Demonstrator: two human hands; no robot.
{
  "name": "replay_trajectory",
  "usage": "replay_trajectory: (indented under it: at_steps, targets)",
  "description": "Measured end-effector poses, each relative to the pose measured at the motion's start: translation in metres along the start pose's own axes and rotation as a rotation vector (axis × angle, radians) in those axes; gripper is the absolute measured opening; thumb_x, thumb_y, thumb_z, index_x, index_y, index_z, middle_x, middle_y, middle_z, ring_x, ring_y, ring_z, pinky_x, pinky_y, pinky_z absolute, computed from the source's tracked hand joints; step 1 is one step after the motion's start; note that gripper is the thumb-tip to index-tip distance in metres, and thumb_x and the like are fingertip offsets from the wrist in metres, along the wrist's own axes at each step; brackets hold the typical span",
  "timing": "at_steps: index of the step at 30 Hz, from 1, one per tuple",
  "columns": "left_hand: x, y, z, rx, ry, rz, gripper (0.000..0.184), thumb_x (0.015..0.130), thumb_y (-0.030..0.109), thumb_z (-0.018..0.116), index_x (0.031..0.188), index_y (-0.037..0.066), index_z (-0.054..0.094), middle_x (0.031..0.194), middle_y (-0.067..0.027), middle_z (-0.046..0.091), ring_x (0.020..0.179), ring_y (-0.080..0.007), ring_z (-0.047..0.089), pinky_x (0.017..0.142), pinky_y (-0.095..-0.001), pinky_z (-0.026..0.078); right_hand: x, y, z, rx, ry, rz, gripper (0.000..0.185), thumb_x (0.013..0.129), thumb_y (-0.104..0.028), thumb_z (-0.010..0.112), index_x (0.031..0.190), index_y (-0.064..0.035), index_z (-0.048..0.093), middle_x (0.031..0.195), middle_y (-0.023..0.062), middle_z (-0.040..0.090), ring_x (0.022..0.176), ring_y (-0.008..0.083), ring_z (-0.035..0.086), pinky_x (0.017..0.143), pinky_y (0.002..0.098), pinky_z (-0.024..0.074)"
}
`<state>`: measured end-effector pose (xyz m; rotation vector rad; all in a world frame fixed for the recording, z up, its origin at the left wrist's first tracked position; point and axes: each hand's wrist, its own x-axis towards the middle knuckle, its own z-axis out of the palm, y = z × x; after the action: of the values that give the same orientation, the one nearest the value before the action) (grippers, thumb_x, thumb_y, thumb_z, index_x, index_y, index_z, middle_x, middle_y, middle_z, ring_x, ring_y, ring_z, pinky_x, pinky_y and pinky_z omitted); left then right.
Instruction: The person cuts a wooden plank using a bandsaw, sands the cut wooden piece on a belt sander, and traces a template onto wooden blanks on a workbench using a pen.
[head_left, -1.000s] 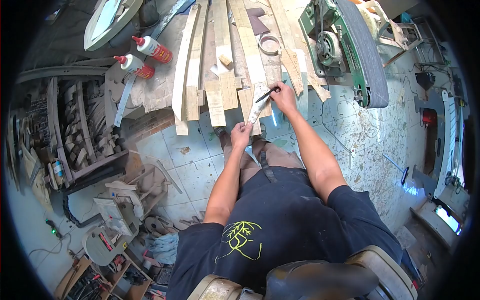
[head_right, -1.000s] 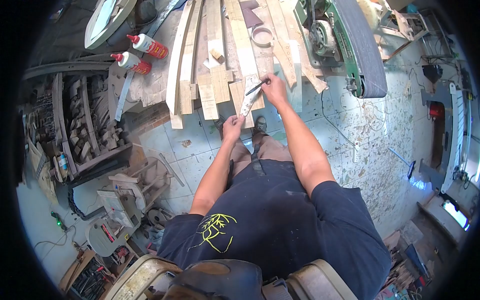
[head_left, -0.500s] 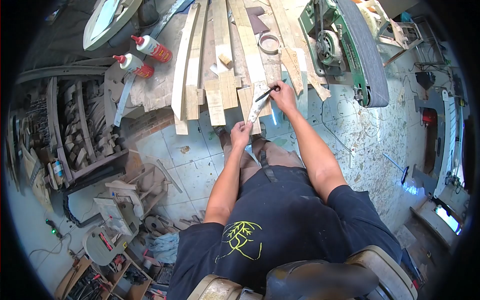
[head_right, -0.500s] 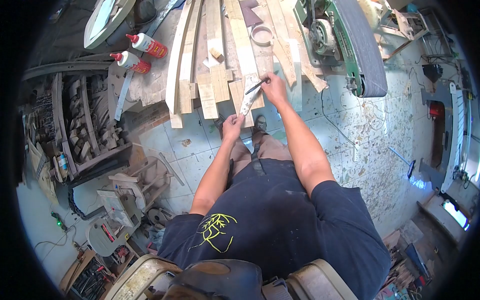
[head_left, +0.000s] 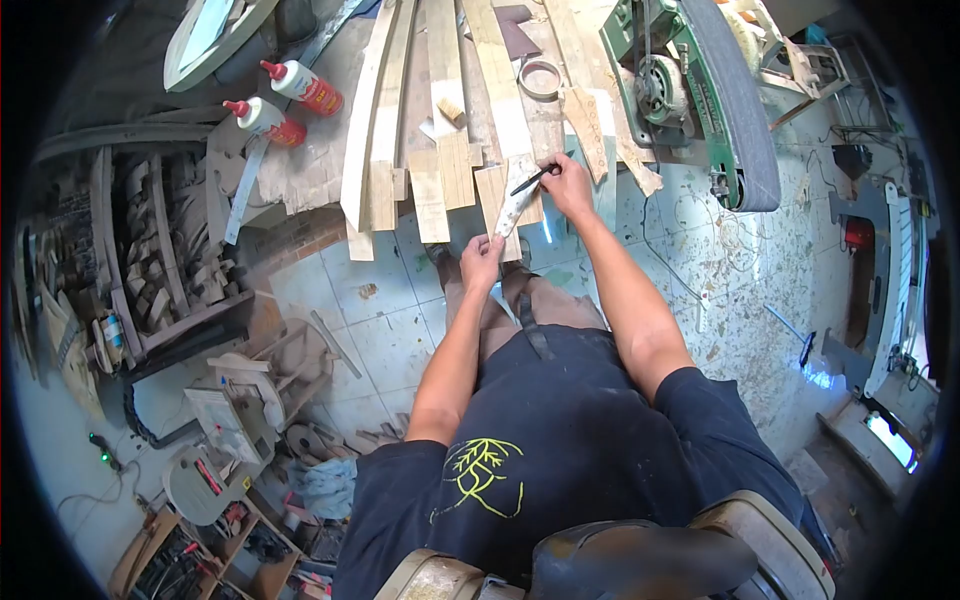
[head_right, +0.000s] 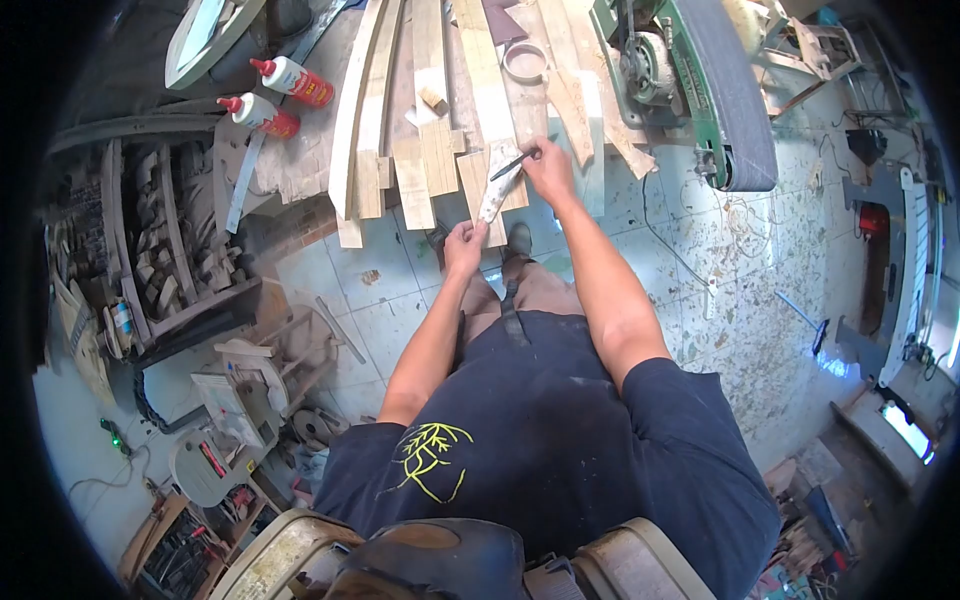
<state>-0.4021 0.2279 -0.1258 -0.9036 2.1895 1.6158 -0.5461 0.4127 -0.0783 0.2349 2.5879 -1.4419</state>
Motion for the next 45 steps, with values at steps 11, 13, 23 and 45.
replay_trajectory:
  at_steps: [11,13,23,45]
  targets:
    - [-0.016,0.011,0.001,-0.041,0.027,0.039,0.046,0.091,0.029,0.073,0.122,-0.003,0.064,0.107,-0.0158,0.074,0.096,-0.0212,0.073,0.086,-0.0330,0.055,0.004,0.009,0.006,-0.057,0.030,-0.030,0.022,0.076,-0.008,0.067,0.097,-0.0057,0.073,0.070,0.0060,0.066,0.066,0.0173,0.066,0.064,0.0316,0.0526]
    - [-0.016,0.008,0.002,-0.066,0.021,0.032,0.046,0.090,0.027,0.073,0.123,-0.003,0.063,0.108,-0.0157,0.074,0.096,-0.0211,0.073,0.086,-0.0326,0.055,0.005,0.011,0.007,-0.068,0.039,-0.039,0.022,0.076,-0.007,0.067,0.097,-0.0053,0.074,0.067,0.0032,0.065,0.062,0.0135,0.064,0.062,0.0293,0.0525]
    - [0.002,-0.020,0.009,-0.173,0.028,0.025,0.043,0.091,0.026,0.074,0.120,-0.005,0.065,0.108,-0.0158,0.074,0.096,-0.0182,0.071,0.085,-0.0304,0.054,0.003,0.005,0.004,-0.088,0.033,-0.032,0.021,0.077,-0.009,0.067,0.097,-0.0063,0.074,0.068,0.0033,0.065,0.064,0.0136,0.064,0.063,0.0291,0.0521]
    - [0.010,-0.021,0.003,-0.296,-0.090,-0.147,0.057,0.088,0.040,0.077,0.125,-0.002,0.064,0.115,-0.0112,0.072,0.100,-0.0167,0.066,0.082,-0.0312,0.051,0.001,0.004,0.002,-0.027,0.032,-0.030,0.021,0.078,-0.007,0.068,0.097,-0.0022,0.073,0.069,0.0041,0.066,0.063,0.0125,0.065,0.061,0.0280,0.0527]
